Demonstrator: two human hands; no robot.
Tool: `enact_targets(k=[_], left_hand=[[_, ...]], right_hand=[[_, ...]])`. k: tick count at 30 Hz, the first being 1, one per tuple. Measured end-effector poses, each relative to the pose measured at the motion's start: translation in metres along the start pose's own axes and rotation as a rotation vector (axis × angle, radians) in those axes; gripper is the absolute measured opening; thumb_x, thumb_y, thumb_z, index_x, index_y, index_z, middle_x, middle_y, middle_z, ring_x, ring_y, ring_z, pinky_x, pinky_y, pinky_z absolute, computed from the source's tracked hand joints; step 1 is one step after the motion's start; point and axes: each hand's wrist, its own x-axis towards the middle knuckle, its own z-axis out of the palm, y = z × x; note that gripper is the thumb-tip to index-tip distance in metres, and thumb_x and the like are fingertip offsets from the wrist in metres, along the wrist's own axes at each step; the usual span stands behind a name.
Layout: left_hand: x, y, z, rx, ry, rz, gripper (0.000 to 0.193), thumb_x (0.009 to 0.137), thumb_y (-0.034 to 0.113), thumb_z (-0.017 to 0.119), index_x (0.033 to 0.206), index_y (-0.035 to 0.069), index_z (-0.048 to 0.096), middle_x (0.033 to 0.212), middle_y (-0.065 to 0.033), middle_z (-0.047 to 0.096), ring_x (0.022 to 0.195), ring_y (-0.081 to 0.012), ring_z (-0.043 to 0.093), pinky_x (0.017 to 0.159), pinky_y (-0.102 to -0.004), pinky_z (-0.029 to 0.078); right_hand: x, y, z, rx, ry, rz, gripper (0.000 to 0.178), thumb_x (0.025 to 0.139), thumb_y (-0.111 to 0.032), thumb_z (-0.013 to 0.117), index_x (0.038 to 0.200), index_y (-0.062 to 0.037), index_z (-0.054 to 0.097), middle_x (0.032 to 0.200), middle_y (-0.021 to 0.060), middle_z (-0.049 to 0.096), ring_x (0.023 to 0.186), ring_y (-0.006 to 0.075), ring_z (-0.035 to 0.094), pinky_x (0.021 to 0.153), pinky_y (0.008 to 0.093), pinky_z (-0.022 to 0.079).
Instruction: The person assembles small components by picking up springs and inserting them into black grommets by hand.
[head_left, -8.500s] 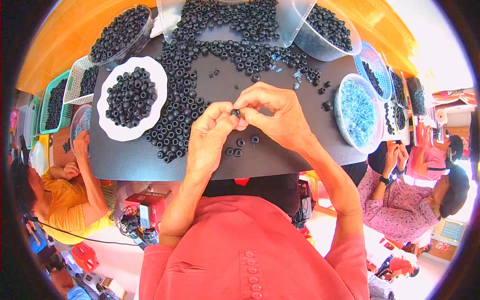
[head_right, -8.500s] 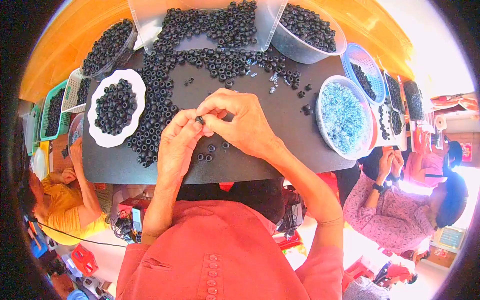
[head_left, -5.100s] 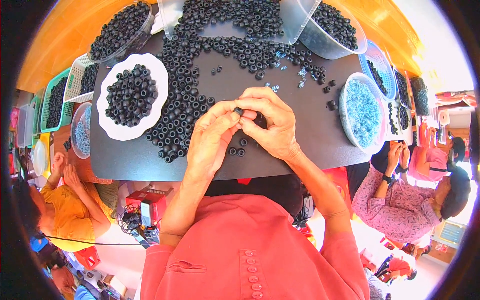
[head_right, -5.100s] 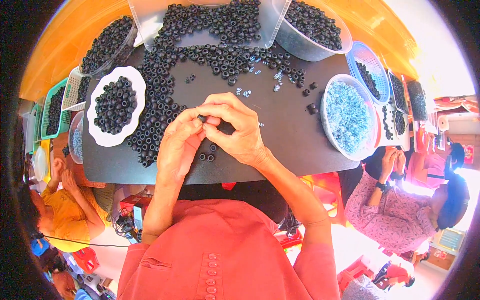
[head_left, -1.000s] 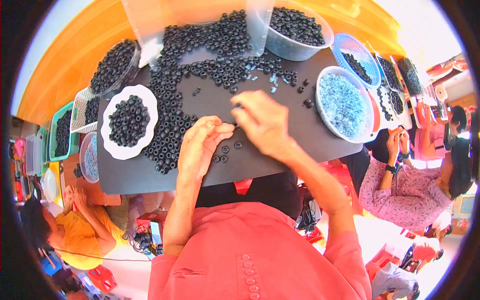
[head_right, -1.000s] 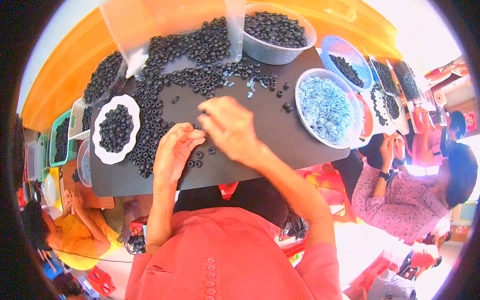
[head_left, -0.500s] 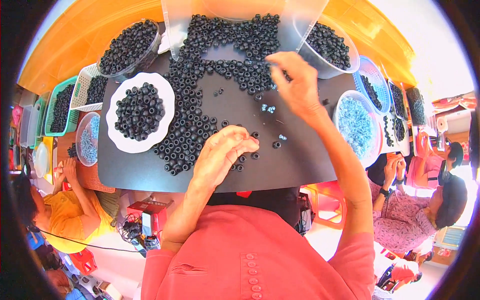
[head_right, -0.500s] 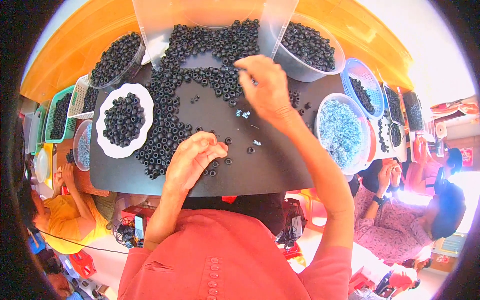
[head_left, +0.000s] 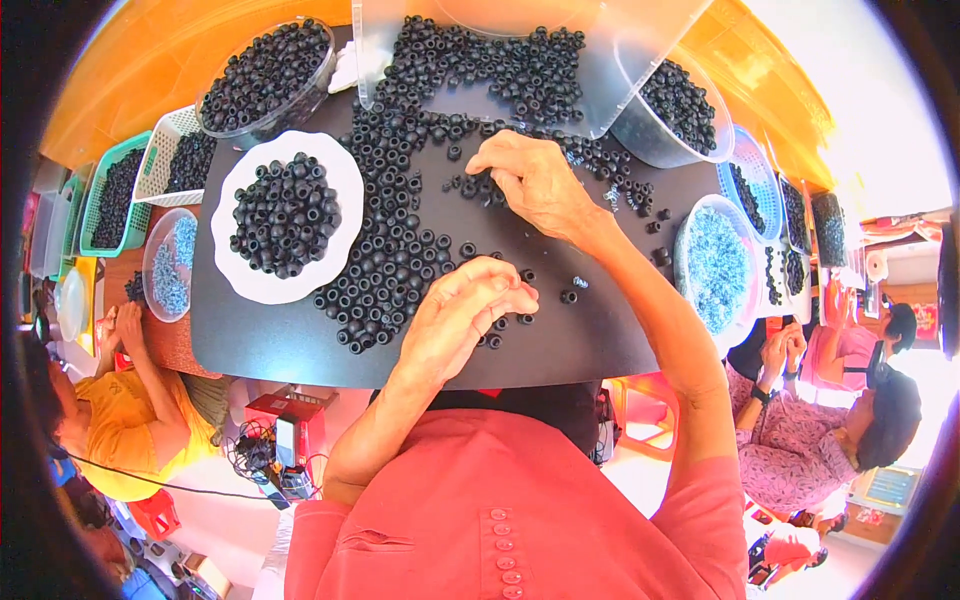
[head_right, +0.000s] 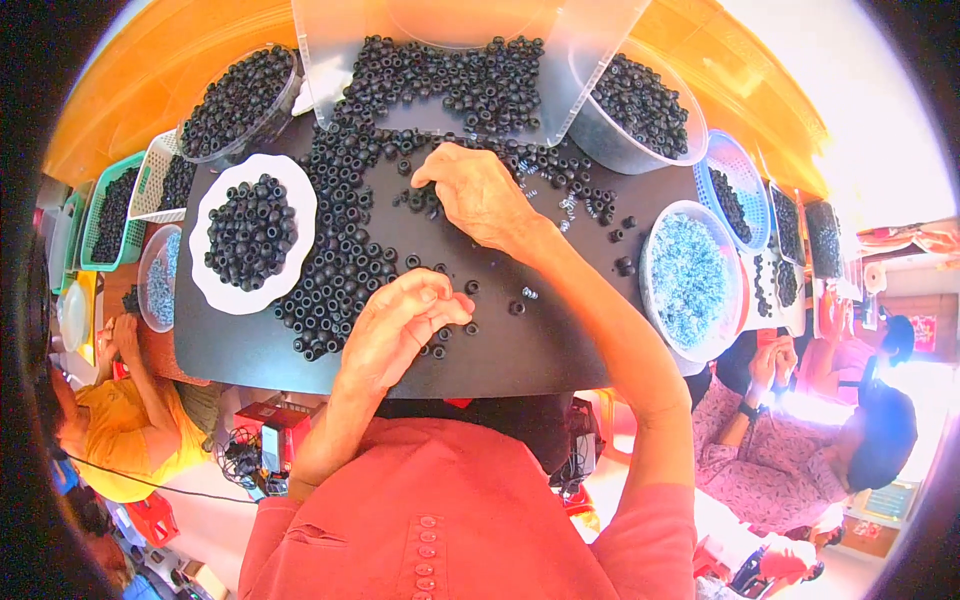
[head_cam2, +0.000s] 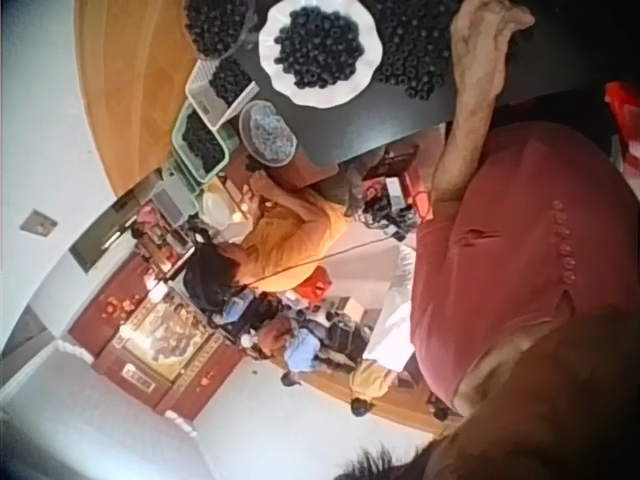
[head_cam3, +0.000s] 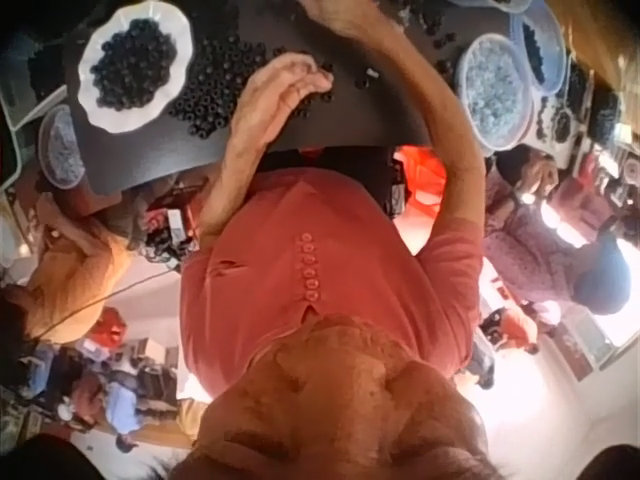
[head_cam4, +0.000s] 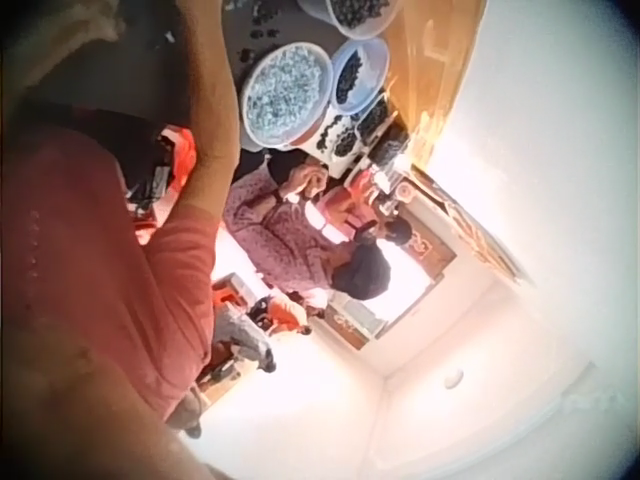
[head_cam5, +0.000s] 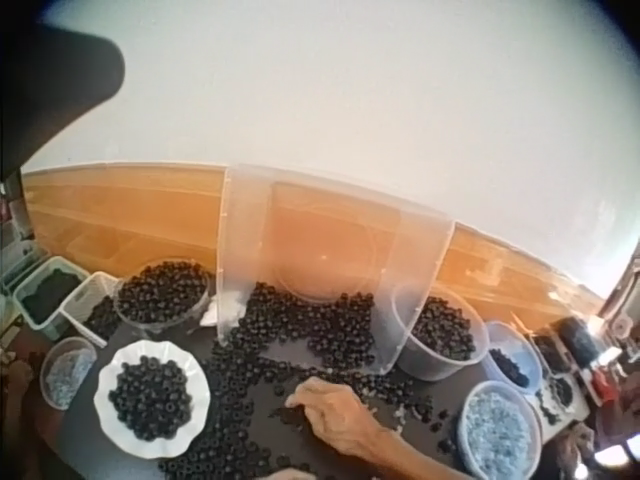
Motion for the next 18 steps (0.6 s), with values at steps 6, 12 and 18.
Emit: enact_targets(k=[6,12,18], left_hand=[[0.002,-0.002,-0.003,0.002,-0.018,0.045,0.018,0.094,0.014,0.049,0.100,-0.001,0.056,0.095,-0.0135,0.063,0.091,-0.0205,0.063,0.088,-0.0330,0.047],[0.001,-0.001,-0.002,-0.013,0.014,0.033,0.015,0.091,0.011,0.051,0.097,-0.002,0.057,0.093,-0.0130,0.062,0.092,-0.0251,0.062,0.089,-0.0378,0.047],[0.001,-0.001,-0.002,0.004,0.010,0.039,0.018,0.094,0.012,0.049,0.101,-0.002,0.056,0.094,-0.0125,0.062,0.091,-0.0216,0.063,0.088,-0.0337,0.047]], right_hand=[[-0.010,-0.015,-0.014,0.242,0.171,0.411,0.020,0.078,0.002,0.050,0.090,-0.0010,0.065,0.078,0.0132,0.063,0.068,0.0229,0.063,0.064,0.0309,0.050],[-0.021,-0.022,-0.013,0.146,0.079,0.324,0.019,0.081,0.000,0.054,0.096,-0.0030,0.065,0.079,0.0054,0.062,0.063,0.0103,0.054,0.057,0.0254,0.045],[-0.014,-0.031,-0.001,0.065,0.078,0.064,0.020,0.074,0.001,0.059,0.093,-0.0028,0.064,0.078,0.0087,0.061,0.069,0.0231,0.058,0.062,0.0323,0.047]])
